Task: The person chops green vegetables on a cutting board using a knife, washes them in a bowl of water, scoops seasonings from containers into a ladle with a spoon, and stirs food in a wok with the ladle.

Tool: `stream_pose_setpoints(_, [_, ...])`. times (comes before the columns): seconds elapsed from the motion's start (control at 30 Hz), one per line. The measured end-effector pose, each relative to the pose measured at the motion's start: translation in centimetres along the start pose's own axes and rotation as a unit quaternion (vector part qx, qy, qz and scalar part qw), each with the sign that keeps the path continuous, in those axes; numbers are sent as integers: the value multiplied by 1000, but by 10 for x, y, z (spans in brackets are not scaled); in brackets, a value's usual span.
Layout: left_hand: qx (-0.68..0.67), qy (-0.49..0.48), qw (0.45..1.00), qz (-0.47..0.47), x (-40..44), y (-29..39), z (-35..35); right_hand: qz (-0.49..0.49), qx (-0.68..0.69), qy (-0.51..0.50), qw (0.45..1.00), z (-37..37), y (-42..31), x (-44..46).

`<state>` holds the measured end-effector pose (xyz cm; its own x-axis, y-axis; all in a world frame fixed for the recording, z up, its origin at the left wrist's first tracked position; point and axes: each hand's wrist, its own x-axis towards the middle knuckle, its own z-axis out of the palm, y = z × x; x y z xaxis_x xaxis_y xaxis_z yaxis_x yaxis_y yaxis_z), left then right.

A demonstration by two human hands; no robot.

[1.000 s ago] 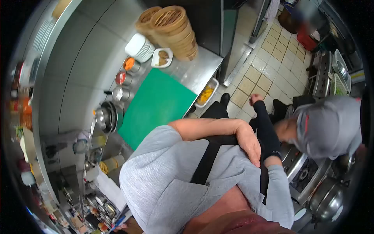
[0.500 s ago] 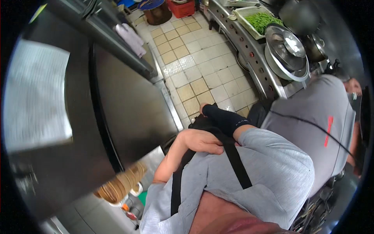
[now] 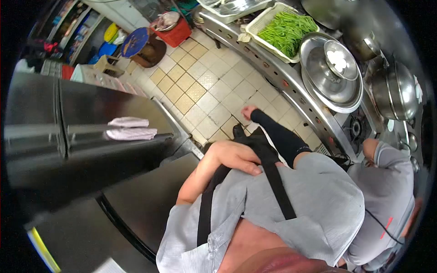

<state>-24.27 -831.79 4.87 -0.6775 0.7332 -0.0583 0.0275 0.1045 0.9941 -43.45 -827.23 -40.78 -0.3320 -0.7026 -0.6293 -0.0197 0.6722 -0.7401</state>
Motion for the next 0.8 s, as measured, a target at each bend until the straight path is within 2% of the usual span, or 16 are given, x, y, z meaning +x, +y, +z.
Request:
stream_pose_setpoints(0.03, [-10,-16,1000,1,3,-2,-18,-33,-27,3,999,-27,-47,-8])
stream_pose_setpoints(0.07, [-14,-31,999,2,5,-1,-41,-40,37,21,998,-53,-106,-31])
stream_pose_setpoints(0.13, [-16,-73,997,17,6,-4,-88,-106,86,37,990,-95,-149,0])
stream_pose_setpoints(0.2, [-17,-122,992,20,8,-16,-132,-184,57,88,977,-142,-202,4])
stream_pose_setpoints(0.3, [-16,-172,985,18,2,-28,-201,-241,-42,197,949,-212,-253,29])
stream_pose_setpoints(0.37, [-16,-187,982,26,-8,-39,-249,-264,-158,309,900,-255,-277,40])
stream_pose_setpoints(0.43, [-33,-195,979,48,-24,-49,-292,-216,-285,366,859,-308,-287,71])
stream_pose_setpoints(0.5, [-42,-176,980,84,-33,-53,-330,-97,-393,382,831,-370,-291,100])
stream_pose_setpoints(0.53, [-47,-165,980,101,-35,-56,-348,-69,-415,390,819,-406,-287,113])
stream_pose_setpoints(0.57, [-51,-203,973,93,-32,-57,-370,-43,-435,400,806,-435,-284,124])
stream_pose_setpoints(0.63, [-67,-279,955,70,-23,-55,-407,15,-405,476,780,-472,-314,110])
stream_pose_setpoints(0.73, [-89,-335,937,44,-10,-54,-453,20,-368,537,759,-550,-279,125])
stream_pose_setpoints(0.8, [-92,-331,938,44,-7,-57,-482,66,-348,543,761,-589,-290,110])
